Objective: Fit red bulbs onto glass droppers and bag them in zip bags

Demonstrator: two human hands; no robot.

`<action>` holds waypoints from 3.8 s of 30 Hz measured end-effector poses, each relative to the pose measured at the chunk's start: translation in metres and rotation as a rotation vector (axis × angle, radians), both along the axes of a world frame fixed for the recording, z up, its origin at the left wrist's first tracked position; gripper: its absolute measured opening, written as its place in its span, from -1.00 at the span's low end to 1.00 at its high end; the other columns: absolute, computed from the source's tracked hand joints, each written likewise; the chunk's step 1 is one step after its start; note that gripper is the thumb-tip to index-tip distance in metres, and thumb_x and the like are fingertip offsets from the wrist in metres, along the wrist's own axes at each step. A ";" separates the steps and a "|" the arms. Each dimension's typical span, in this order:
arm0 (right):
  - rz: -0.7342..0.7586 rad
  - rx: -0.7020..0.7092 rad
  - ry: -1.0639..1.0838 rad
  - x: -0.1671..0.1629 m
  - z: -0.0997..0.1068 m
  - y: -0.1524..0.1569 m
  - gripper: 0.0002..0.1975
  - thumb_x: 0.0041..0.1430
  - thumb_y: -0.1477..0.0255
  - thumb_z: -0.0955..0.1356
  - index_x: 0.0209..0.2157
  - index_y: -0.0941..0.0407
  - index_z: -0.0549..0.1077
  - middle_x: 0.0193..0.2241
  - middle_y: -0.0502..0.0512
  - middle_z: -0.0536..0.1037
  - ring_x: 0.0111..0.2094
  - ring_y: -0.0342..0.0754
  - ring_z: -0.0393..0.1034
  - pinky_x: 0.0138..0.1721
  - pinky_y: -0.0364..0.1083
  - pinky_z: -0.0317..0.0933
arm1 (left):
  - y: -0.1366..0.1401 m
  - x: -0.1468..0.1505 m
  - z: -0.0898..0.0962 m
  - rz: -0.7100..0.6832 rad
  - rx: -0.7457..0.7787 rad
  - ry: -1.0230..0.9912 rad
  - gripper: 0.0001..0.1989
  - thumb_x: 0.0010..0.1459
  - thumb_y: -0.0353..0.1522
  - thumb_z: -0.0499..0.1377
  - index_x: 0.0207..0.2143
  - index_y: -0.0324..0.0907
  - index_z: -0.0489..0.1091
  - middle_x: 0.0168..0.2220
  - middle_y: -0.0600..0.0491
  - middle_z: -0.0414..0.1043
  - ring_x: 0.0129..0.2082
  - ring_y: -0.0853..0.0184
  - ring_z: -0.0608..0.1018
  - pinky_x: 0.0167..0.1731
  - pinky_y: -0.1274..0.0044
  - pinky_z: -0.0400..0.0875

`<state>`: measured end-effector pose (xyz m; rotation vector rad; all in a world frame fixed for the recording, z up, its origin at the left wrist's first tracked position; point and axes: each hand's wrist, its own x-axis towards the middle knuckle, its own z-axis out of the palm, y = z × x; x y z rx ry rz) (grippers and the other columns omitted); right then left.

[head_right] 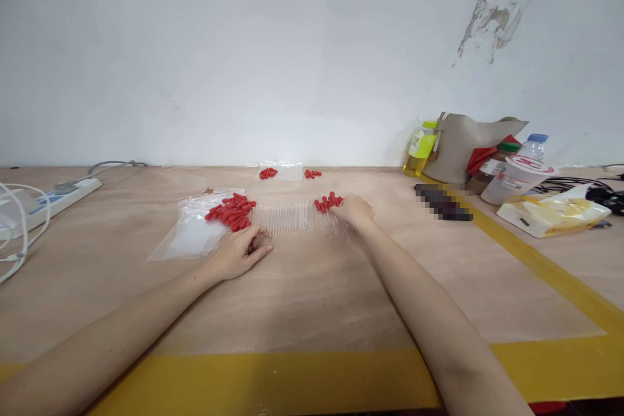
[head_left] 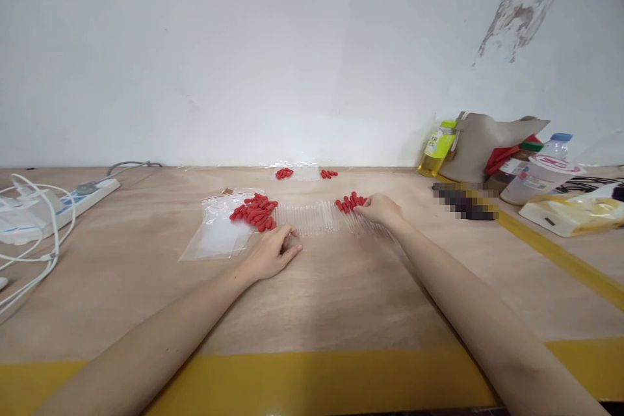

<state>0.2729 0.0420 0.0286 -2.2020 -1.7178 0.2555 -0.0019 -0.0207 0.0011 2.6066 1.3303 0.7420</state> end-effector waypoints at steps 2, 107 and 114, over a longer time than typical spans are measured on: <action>0.023 0.078 0.023 -0.005 -0.001 -0.002 -0.74 -0.13 0.17 0.29 -0.51 0.07 0.44 -0.47 0.04 0.50 -0.40 -0.03 0.38 -0.43 -0.12 0.11 | 0.000 0.000 0.001 0.000 -0.004 0.002 -0.84 0.09 -0.30 0.06 -0.26 -0.15 0.21 -0.57 0.19 0.21 -0.57 0.43 0.32 -0.53 0.59 0.15; 0.919 0.492 -0.097 -0.040 -0.040 -0.070 -0.75 0.20 0.45 0.17 -0.24 0.04 0.46 -0.37 0.03 0.53 -0.35 -0.14 0.33 -0.28 -0.08 -0.08 | -0.013 0.018 -0.007 -0.171 -0.007 -0.159 -0.80 0.17 -0.30 0.02 -0.33 -0.17 0.41 -0.43 0.08 0.43 -0.45 0.41 0.44 -0.41 0.60 0.30; 0.897 0.410 -0.108 -0.047 -0.036 -0.078 -0.75 0.20 0.43 0.16 -0.32 0.07 0.46 -0.40 -0.02 0.54 -0.46 -0.17 0.30 -0.29 -0.08 -0.10 | -0.012 0.018 -0.007 -0.165 0.045 -0.140 -0.79 0.16 -0.29 0.04 -0.37 -0.20 0.40 -0.48 0.08 0.41 -0.48 0.42 0.42 -0.45 0.61 0.28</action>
